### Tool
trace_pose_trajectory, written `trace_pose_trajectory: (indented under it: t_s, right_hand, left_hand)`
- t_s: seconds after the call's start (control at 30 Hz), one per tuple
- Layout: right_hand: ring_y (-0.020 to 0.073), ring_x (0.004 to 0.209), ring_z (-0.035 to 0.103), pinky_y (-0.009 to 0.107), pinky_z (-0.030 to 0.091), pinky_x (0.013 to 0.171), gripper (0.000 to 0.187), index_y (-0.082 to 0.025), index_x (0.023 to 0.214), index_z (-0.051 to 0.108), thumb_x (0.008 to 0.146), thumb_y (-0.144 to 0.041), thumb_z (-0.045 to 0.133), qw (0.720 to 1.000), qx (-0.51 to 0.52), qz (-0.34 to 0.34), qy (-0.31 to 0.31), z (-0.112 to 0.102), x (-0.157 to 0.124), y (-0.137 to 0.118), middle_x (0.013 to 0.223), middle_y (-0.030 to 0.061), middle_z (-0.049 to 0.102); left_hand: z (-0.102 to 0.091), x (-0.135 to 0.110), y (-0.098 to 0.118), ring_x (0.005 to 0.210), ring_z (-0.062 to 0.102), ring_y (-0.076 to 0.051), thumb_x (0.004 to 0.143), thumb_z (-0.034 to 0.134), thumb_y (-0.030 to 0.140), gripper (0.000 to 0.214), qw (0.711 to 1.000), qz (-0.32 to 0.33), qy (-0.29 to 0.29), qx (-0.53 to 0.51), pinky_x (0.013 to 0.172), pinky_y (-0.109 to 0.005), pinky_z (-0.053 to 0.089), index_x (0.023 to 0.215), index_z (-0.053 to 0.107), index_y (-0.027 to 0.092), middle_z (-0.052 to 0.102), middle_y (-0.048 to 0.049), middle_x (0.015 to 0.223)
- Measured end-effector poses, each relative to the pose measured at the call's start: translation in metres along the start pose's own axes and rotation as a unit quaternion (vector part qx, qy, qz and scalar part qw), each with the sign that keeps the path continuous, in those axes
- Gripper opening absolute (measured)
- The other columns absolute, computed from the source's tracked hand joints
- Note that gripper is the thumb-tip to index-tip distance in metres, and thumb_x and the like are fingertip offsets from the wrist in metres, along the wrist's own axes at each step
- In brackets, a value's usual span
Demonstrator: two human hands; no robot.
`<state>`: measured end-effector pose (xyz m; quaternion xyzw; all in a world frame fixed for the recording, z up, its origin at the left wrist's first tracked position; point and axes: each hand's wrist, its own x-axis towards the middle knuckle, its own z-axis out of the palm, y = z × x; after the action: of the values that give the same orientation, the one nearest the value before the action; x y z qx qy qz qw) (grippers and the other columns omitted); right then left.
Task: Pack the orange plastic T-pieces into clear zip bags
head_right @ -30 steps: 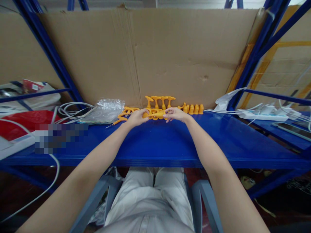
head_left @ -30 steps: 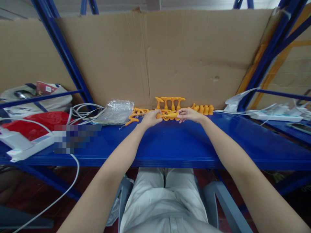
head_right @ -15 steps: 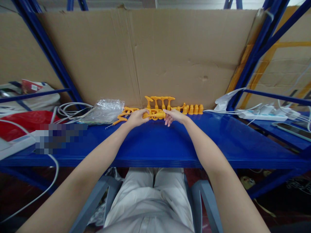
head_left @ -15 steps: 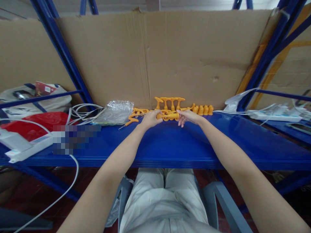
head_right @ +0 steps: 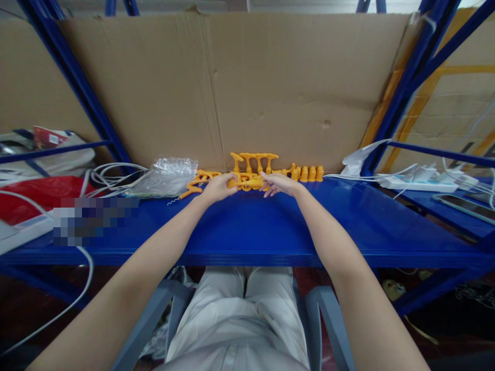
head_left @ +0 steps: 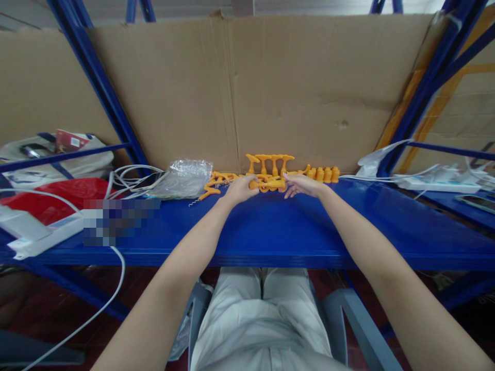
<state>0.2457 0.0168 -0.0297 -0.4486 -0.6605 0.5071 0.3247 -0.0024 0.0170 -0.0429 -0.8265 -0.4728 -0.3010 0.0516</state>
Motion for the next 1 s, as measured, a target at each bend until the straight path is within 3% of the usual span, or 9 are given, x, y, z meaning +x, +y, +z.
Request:
trace_pose_trajectory:
  t_s: [0.07,0.17,0.6,0.7,0.8,0.87,1.0]
  right_hand:
    - [0.0126,0.064,0.070,0.019,0.053,0.056,0.022,-0.017,0.096,0.063,0.092,-0.039,0.063,0.999,0.009,-0.031,0.000,0.000,0.000,0.000,0.086,0.0065,0.074]
    - [0.0109,0.064,0.068,0.019,0.053,0.056,0.012,-0.017,0.095,0.065,0.089,-0.027,0.068,0.999,0.011,-0.051,-0.004,0.001,0.000,0.000,0.085,0.0047,0.073]
    - [0.0112,0.060,0.067,0.019,0.055,0.059,0.013,-0.013,0.083,0.068,0.089,-0.024,0.068,0.998,0.045,-0.043,0.021,0.006,-0.002,-0.001,0.070,0.0062,0.072]
    - [0.0110,0.060,0.068,0.021,0.057,0.066,0.009,-0.013,0.084,0.066,0.089,-0.021,0.067,0.995,0.079,-0.045,0.031,0.005,-0.001,-0.001,0.069,0.0054,0.071]
    - [0.0107,0.060,0.068,0.020,0.057,0.065,0.008,-0.014,0.083,0.063,0.090,-0.017,0.065,0.985,0.132,-0.070,0.082,-0.001,0.003,-0.001,0.068,0.0046,0.070]
    - [0.0104,0.061,0.068,0.019,0.057,0.063,0.008,-0.015,0.083,0.061,0.090,-0.016,0.064,0.972,0.155,-0.093,0.152,-0.008,0.007,0.001,0.070,0.0037,0.070]
    - [0.0111,0.069,0.071,0.019,0.056,0.062,0.014,-0.018,0.088,0.057,0.086,-0.022,0.070,0.932,0.131,-0.140,0.307,-0.021,0.018,0.011,0.082,0.0024,0.071]
  left_hand:
    - [0.000,0.000,0.000,0.084,0.066,-0.020,0.074,0.062,0.023,0.029,1.000,-0.002,0.003,0.003,0.075,-0.027,0.047,0.102,0.069,0.020,0.072,-0.0029,0.091]
    - [-0.001,0.000,0.000,0.084,0.066,-0.021,0.074,0.062,0.023,0.029,1.000,-0.004,0.004,0.006,0.074,-0.027,0.046,0.103,0.069,0.020,0.073,-0.0033,0.091]
    - [-0.002,-0.001,0.002,0.085,0.065,-0.022,0.074,0.063,0.022,0.027,1.000,-0.011,0.000,0.005,0.076,-0.029,0.047,0.101,0.067,0.020,0.071,-0.0044,0.091]
    - [-0.003,-0.001,0.001,0.083,0.065,-0.021,0.078,0.063,0.027,0.035,1.000,-0.023,-0.005,-0.015,0.075,-0.029,0.048,0.112,0.062,0.020,0.069,-0.0034,0.087]
    - [-0.007,-0.001,0.000,0.086,0.066,-0.020,0.084,0.060,0.033,0.056,0.998,-0.051,0.003,-0.036,0.079,-0.031,0.050,0.136,0.045,0.019,0.068,-0.0049,0.097]
    - [-0.013,-0.002,-0.001,0.099,0.066,-0.022,0.089,0.053,0.031,0.056,0.997,-0.082,0.016,-0.003,0.087,-0.034,0.050,0.142,0.038,0.020,0.066,-0.0095,0.114]
    - [-0.024,-0.005,-0.008,0.127,0.054,-0.031,0.088,0.044,0.016,0.046,0.967,-0.209,-0.023,0.146,0.101,-0.043,0.046,0.133,0.053,0.016,0.056,-0.0187,0.136]
